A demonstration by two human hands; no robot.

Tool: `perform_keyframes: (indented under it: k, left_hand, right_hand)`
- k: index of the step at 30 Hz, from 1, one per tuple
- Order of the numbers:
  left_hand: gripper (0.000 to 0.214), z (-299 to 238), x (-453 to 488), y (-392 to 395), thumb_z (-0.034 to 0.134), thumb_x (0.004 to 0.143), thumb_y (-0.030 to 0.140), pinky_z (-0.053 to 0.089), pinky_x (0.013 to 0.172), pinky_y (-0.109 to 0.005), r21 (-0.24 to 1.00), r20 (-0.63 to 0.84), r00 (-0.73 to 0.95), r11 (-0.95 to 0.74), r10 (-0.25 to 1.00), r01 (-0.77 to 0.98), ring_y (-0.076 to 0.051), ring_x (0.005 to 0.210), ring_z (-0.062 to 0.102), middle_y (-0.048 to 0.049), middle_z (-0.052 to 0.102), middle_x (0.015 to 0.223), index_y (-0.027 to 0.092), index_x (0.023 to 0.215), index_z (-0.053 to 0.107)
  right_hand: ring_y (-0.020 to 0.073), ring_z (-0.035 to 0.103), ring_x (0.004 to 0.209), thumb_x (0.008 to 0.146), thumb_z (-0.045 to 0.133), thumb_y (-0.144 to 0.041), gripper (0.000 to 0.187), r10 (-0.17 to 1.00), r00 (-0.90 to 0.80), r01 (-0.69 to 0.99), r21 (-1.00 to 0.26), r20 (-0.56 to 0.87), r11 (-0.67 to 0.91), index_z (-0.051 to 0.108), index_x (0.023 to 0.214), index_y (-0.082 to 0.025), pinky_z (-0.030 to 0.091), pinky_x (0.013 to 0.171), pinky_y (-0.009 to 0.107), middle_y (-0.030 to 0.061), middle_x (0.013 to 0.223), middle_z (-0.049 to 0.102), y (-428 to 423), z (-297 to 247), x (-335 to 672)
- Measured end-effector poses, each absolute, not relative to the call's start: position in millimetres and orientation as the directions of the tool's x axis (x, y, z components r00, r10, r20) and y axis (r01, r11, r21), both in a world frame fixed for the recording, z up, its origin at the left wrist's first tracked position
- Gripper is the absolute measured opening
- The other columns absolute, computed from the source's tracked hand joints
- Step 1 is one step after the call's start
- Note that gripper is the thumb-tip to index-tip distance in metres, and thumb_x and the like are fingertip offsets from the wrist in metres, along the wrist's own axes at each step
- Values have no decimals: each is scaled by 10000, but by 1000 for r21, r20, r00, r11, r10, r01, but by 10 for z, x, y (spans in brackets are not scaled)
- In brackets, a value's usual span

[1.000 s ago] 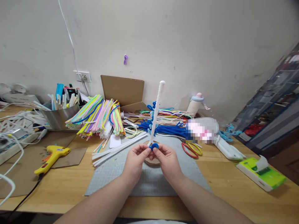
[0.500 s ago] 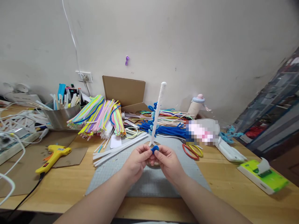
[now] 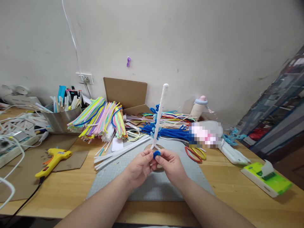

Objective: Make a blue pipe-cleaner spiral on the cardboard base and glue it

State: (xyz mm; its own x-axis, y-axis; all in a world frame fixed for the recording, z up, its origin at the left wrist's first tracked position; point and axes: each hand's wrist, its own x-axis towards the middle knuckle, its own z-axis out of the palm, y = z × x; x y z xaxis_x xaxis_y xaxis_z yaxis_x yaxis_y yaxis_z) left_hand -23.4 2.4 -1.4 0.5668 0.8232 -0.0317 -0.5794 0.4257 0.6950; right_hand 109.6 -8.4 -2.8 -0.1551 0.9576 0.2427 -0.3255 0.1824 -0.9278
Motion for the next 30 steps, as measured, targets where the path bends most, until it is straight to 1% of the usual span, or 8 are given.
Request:
perform_keyframes:
  k: [3, 6, 10, 15, 20, 25, 28, 30]
  left_hand:
    - [230, 3, -243, 26, 741, 707, 324, 404, 719, -249, 696, -39, 593, 448, 804, -561, -138, 751, 546, -24, 575, 761, 156, 815, 627]
    - [224, 13, -252, 32, 734, 704, 325, 404, 718, -255, 699, -35, 611, 457, 790, -550, -143, 747, 546, -25, 569, 757, 158, 797, 619]
    - [192, 7, -263, 43, 724, 703, 297, 395, 696, -252, 688, -26, 628, 470, 778, -554, -125, 691, 526, -11, 554, 721, 156, 771, 611]
    - [168, 0, -259, 46, 709, 716, 272, 377, 637, -230, 681, -16, 621, 463, 784, -568, -94, 611, 492, -1, 550, 705, 155, 798, 620]
    - [249, 30, -245, 38, 717, 713, 270, 351, 545, -222, 724, 5, 548, 375, 837, -579, -88, 553, 484, 14, 576, 719, 198, 936, 631]
    - [313, 55, -258, 20, 678, 737, 264, 376, 553, -238, 759, 54, 532, 311, 845, -572, -100, 569, 487, -3, 578, 735, 184, 1038, 649]
    - [326, 62, -266, 5, 656, 737, 290, 391, 569, -240, 788, 79, 544, 282, 835, -548, -112, 613, 490, -32, 581, 804, 169, 1040, 663]
    - [287, 64, -265, -2, 644, 744, 316, 397, 563, -235, 805, 101, 545, 254, 833, -537, -113, 640, 488, -53, 576, 915, 166, 987, 676]
  right_hand:
    - [101, 560, 527, 741, 697, -350, 186, 955, -177, -296, -938, 237, 178, 663, 715, -169, 470, 520, 226, -16, 598, 628, -80, -30, 1113]
    - [99, 555, 517, 741, 696, -351, 193, 953, -203, -293, -943, 225, 160, 658, 720, -163, 465, 513, 227, -15, 598, 625, -79, -33, 1123]
    - [101, 555, 508, 740, 697, -357, 202, 950, -230, -308, -942, 210, 134, 654, 711, -162, 476, 511, 238, -14, 593, 622, -80, -27, 1123]
    - [93, 553, 487, 723, 712, -369, 225, 951, -233, -322, -939, 203, 122, 655, 683, -154, 470, 500, 225, -10, 573, 621, -65, -22, 1113]
    - [98, 556, 487, 731, 706, -369, 225, 945, -244, -346, -930, 219, 126, 657, 689, -154, 466, 498, 227, -13, 569, 613, -41, -45, 1103]
    - [91, 566, 495, 744, 701, -350, 209, 942, -277, -355, -931, 189, 82, 655, 701, -151, 469, 503, 217, -12, 604, 627, -32, -70, 1111]
    - [87, 576, 492, 745, 703, -352, 221, 937, -314, -365, -931, 155, 32, 654, 677, -148, 465, 498, 204, -11, 601, 629, -28, -84, 1120]
    - [84, 578, 478, 730, 718, -354, 214, 934, -334, -391, -920, 127, -15, 660, 691, -152, 462, 481, 194, -16, 594, 630, -24, -92, 1121]
